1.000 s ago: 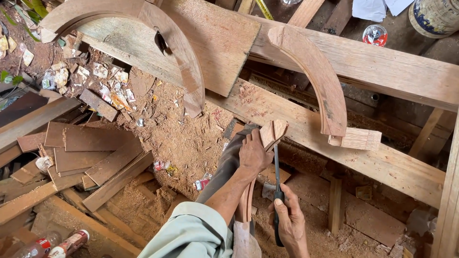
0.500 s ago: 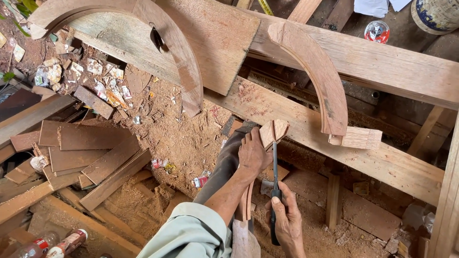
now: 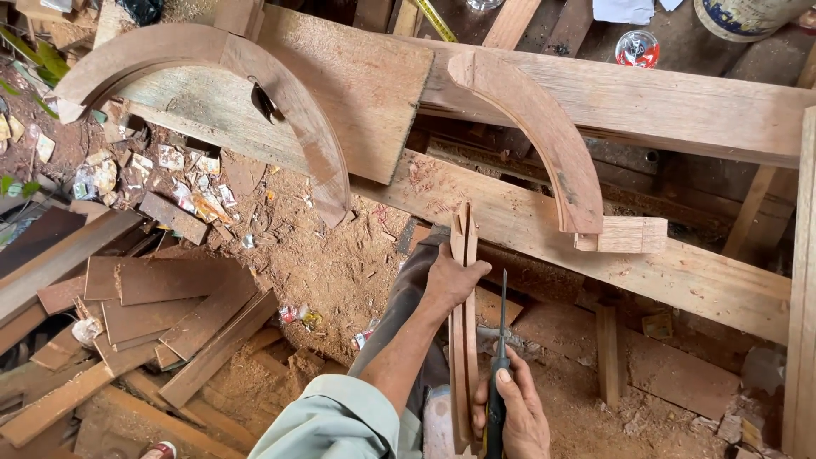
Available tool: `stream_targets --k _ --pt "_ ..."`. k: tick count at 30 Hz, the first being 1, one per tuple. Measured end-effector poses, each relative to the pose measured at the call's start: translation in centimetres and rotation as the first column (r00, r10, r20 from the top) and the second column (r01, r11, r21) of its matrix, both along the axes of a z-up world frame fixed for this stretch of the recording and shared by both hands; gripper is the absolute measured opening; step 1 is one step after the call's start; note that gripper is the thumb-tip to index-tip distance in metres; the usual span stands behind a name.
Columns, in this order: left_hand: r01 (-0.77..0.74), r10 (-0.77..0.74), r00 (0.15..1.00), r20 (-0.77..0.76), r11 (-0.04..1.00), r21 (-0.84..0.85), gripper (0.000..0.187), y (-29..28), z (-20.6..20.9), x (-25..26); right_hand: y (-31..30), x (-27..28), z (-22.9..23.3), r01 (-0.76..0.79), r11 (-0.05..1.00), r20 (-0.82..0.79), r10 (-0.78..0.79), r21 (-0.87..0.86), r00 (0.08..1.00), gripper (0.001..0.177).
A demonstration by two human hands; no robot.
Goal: Sanding and filing the edges of a curved wooden component to smooth the surface in a workshop.
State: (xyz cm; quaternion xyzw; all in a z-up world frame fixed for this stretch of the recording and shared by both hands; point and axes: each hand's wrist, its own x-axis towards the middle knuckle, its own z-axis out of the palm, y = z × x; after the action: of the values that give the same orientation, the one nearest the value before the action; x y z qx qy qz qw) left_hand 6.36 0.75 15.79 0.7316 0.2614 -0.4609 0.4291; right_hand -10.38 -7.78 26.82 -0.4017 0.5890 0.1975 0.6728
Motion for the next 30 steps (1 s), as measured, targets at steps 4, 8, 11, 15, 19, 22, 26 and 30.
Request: stream_targets --k 4,8,11,15,19,22,26,30 --pt "-0.047 0.047 0.999 0.01 0.999 -0.007 0.113 0.2 -0.3 -0.4 -0.8 -1.6 -2.5 -0.004 1.0 0.057 0.005 -0.003 0.998 0.048" --pt "0.034 -0.041 0.993 0.115 0.997 0.063 0.141 -0.3 -2.8 -1.8 -1.0 -1.7 -2.9 0.009 1.0 0.119 -0.006 -0.028 0.993 0.031" --pt "0.079 -0.113 0.955 0.274 0.988 0.132 0.122 -0.7 -4.5 -3.1 -0.8 -1.4 -2.9 0.054 0.998 0.095 -0.056 0.017 0.994 0.022" --pt "0.069 -0.143 0.914 0.381 0.977 0.2 0.089 -1.1 -5.9 -3.9 -0.8 -0.7 -3.0 0.015 0.999 0.074 -0.018 0.039 0.997 0.021" --pt "0.006 -0.165 0.841 0.516 0.955 0.296 0.085 -1.6 -7.5 -4.4 -0.6 0.4 -2.8 -0.06 0.997 0.169 0.052 0.045 0.984 0.055" --pt "-0.054 -0.183 0.745 0.641 0.942 0.331 0.088 -1.7 -8.9 -5.0 -0.4 1.0 -2.8 -0.03 0.996 0.12 0.02 0.08 0.993 0.061" --pt "-0.143 -0.177 0.647 0.741 0.927 0.347 0.086 -1.7 -10.2 -5.2 -0.4 2.1 -2.7 0.013 0.992 0.098 -0.025 0.123 0.995 0.06" --pt "-0.183 -0.206 0.634 0.746 0.896 0.404 0.092 -2.2 -10.9 -5.1 -0.5 1.7 -4.5 -0.001 0.994 0.173 -0.018 0.108 0.985 0.061"
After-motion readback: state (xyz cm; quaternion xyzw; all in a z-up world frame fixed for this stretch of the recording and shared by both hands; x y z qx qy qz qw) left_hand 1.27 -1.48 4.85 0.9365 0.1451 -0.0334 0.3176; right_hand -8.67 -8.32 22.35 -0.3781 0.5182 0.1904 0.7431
